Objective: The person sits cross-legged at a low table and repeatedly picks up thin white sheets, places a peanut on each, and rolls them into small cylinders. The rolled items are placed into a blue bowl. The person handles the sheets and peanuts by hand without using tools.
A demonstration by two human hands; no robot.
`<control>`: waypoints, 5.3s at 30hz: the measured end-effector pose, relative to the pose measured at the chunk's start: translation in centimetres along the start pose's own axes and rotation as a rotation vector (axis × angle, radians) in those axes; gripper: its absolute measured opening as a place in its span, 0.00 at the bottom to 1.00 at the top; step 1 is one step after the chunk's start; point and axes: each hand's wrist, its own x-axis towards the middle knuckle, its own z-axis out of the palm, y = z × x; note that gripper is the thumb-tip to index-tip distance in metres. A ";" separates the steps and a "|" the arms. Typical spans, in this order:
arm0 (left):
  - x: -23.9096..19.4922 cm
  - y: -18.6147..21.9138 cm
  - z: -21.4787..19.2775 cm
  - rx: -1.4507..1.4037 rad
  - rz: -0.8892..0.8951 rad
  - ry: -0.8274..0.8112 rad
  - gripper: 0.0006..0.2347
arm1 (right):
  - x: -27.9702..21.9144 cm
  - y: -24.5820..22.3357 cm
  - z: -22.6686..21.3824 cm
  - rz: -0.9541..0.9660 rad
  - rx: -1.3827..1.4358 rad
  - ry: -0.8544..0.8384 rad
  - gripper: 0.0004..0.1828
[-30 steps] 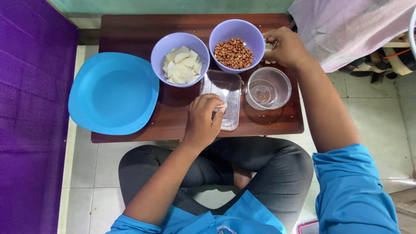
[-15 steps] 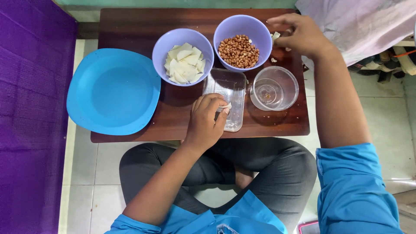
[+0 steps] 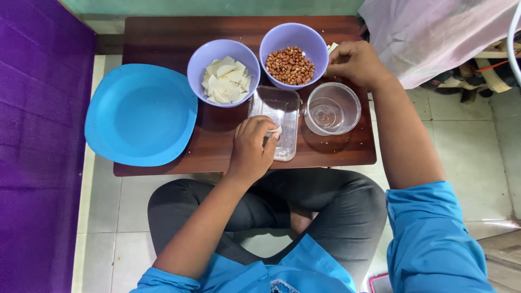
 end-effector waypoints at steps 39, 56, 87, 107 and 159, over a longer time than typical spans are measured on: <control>-0.3 -1.0 -0.9 -0.351 -0.197 0.117 0.03 | -8.1 -3.4 -0.2 0.188 0.050 0.065 0.13; -0.7 -1.3 -0.8 -0.343 -0.270 0.117 0.04 | -16.1 -13.3 14.1 -0.343 -0.259 0.401 0.22; -0.1 -1.4 -0.1 -0.670 -0.305 0.463 0.05 | -15.2 -12.9 14.9 -0.452 0.050 0.456 0.17; -6.3 -6.2 -16.7 0.204 -0.266 0.315 0.02 | -9.8 -20.6 20.9 -0.177 -0.005 0.289 0.19; -0.7 -5.6 -0.9 -0.498 -0.312 -0.120 0.09 | -14.3 -10.1 15.2 -0.231 0.214 0.347 0.06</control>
